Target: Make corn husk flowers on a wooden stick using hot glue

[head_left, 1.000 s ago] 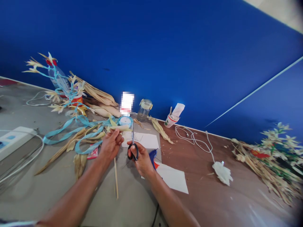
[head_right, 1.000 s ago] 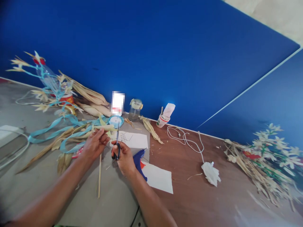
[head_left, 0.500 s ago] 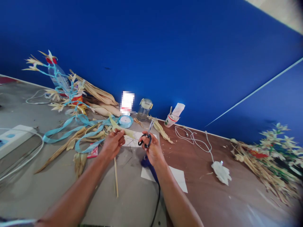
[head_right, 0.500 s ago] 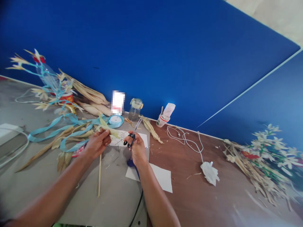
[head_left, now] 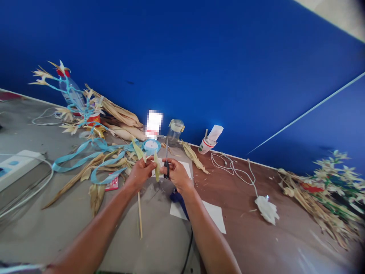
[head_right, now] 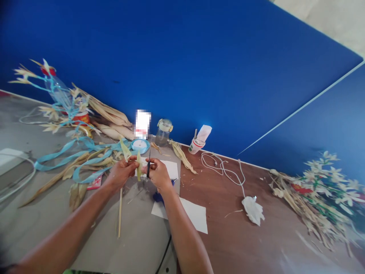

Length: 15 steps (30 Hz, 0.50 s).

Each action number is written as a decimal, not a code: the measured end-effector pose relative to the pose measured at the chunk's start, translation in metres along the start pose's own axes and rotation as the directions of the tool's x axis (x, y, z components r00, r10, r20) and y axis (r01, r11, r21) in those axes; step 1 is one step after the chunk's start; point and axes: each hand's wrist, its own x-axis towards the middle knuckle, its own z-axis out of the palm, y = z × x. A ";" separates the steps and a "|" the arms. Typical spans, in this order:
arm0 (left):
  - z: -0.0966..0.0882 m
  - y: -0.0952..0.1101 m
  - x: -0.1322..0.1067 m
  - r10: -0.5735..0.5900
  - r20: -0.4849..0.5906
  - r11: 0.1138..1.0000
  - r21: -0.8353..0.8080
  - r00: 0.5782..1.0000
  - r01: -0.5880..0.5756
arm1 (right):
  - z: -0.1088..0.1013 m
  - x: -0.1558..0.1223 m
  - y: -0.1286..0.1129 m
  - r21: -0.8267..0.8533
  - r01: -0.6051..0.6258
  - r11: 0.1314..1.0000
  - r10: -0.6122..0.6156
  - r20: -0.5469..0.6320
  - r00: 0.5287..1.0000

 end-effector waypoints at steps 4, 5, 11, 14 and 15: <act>0.001 0.002 -0.002 0.003 -0.013 1.000 -0.007 1.000 -0.004 | 0.004 -0.001 0.004 -0.028 0.058 0.998 -0.059 -0.052 0.997; 0.001 0.002 -0.002 -0.006 -0.020 1.000 -0.022 1.000 0.005 | 0.005 0.000 0.005 -0.022 0.084 0.996 -0.085 -0.075 0.994; 0.000 -0.001 -0.004 -0.099 0.096 0.990 -0.088 0.990 0.108 | 0.005 0.006 0.008 0.045 0.249 0.968 -0.230 -0.250 0.941; 0.002 -0.002 -0.005 -0.153 0.177 0.984 -0.063 0.972 0.167 | 0.005 0.007 0.008 0.013 0.296 0.955 -0.278 -0.301 0.912; 0.002 -0.003 -0.005 -0.162 0.194 0.983 -0.056 0.968 0.176 | 0.005 0.006 0.007 -0.009 0.305 0.952 -0.292 -0.315 0.903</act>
